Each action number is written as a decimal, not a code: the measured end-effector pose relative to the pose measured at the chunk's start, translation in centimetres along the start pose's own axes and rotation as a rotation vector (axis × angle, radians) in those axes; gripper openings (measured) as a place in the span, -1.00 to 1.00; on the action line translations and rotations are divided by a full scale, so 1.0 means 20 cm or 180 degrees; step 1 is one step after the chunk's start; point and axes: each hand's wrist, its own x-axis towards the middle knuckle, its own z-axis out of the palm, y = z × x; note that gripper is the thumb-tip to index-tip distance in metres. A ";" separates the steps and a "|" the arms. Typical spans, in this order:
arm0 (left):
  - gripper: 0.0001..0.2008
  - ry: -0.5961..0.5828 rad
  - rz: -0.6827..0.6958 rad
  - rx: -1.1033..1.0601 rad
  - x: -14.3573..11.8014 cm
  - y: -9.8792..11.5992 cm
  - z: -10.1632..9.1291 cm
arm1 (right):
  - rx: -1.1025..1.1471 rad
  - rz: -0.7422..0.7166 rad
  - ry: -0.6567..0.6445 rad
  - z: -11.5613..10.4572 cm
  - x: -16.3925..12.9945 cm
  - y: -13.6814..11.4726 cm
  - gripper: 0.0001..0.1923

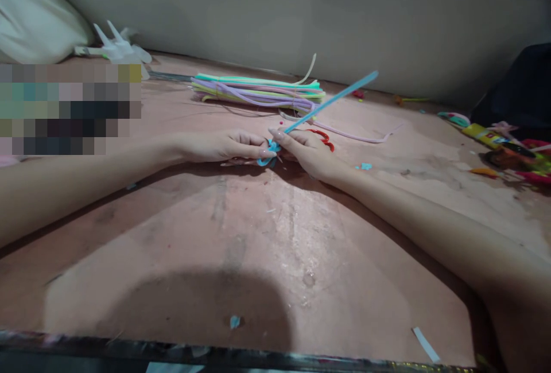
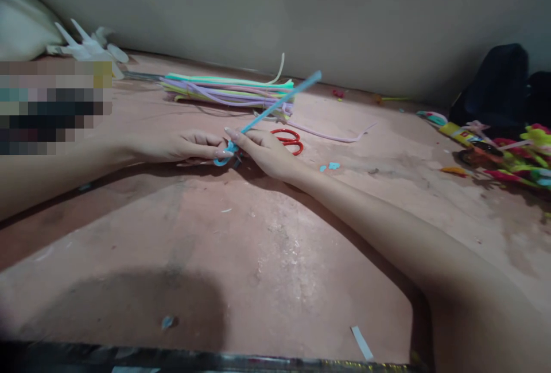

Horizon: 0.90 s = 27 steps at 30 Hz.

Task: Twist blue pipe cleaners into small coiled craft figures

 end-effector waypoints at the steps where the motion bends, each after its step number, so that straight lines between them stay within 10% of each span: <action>1: -0.59 0.0009 -0.0028 -0.0003 0.00 0.00 0.00 | 0.0031 0.0008 0.0000 0.00 -0.01 -0.01 -0.28; 16: -0.74 0.0180 -0.0293 0.0125 0.01 -0.01 -0.01 | -0.0486 -0.0016 -0.0291 -0.01 -0.03 -0.03 -0.43; 27: -0.75 -0.0006 -0.0096 -0.0620 0.02 -0.11 -0.08 | -0.1259 -0.0795 0.0363 0.00 -0.03 0.00 -0.52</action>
